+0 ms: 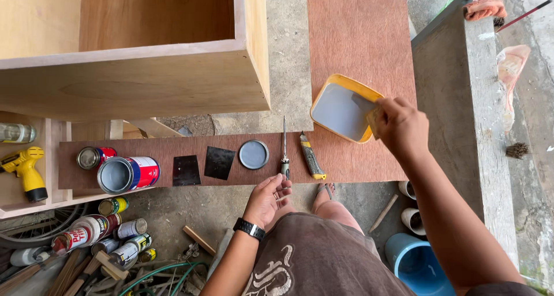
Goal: The person pours paint from a can into a yellow tray, scrapes the can with sandpaper, and adds a clear liquid from a bottle. They then use a power drill with a mixing attachment to stir the paint in the tray.
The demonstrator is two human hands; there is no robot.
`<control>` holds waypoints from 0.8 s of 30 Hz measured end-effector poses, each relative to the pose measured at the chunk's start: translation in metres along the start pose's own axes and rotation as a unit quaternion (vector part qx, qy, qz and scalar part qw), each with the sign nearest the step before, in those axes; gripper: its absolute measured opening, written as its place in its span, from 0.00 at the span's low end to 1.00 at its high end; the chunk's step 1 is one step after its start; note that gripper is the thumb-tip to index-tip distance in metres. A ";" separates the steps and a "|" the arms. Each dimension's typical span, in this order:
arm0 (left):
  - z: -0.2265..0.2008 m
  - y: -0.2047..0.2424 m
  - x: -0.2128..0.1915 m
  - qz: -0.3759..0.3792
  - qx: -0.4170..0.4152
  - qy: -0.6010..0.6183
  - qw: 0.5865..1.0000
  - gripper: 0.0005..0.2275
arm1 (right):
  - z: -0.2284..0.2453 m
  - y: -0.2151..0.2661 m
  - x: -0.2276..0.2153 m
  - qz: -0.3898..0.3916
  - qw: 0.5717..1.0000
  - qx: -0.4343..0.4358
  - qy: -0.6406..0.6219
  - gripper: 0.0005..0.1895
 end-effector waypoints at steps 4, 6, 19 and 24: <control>-0.002 -0.002 0.007 0.001 0.002 -0.001 1.000 0.10 | 0.004 0.005 -0.004 -0.052 0.998 0.024 -0.022 0.07; -0.005 0.003 0.015 0.007 0.008 -0.010 1.000 0.11 | -0.003 0.016 0.023 0.009 1.000 0.013 -0.013 0.06; 0.006 -0.003 0.025 0.012 -0.001 -0.024 1.000 0.10 | -0.012 0.016 0.003 -0.055 0.992 0.076 -0.082 0.05; 0.017 -0.006 0.028 0.017 -0.004 -0.034 0.999 0.10 | -0.021 0.019 0.006 -0.039 0.993 0.082 -0.077 0.07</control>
Point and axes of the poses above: each hand's wrist, its own y-axis away from the middle knuckle, its own x-axis out of the palm, z = x × y, the point moved 2 cm from there along -y, towards the middle knuckle, and after that the axes turned 3 degrees about x, right-handed, at the moved point
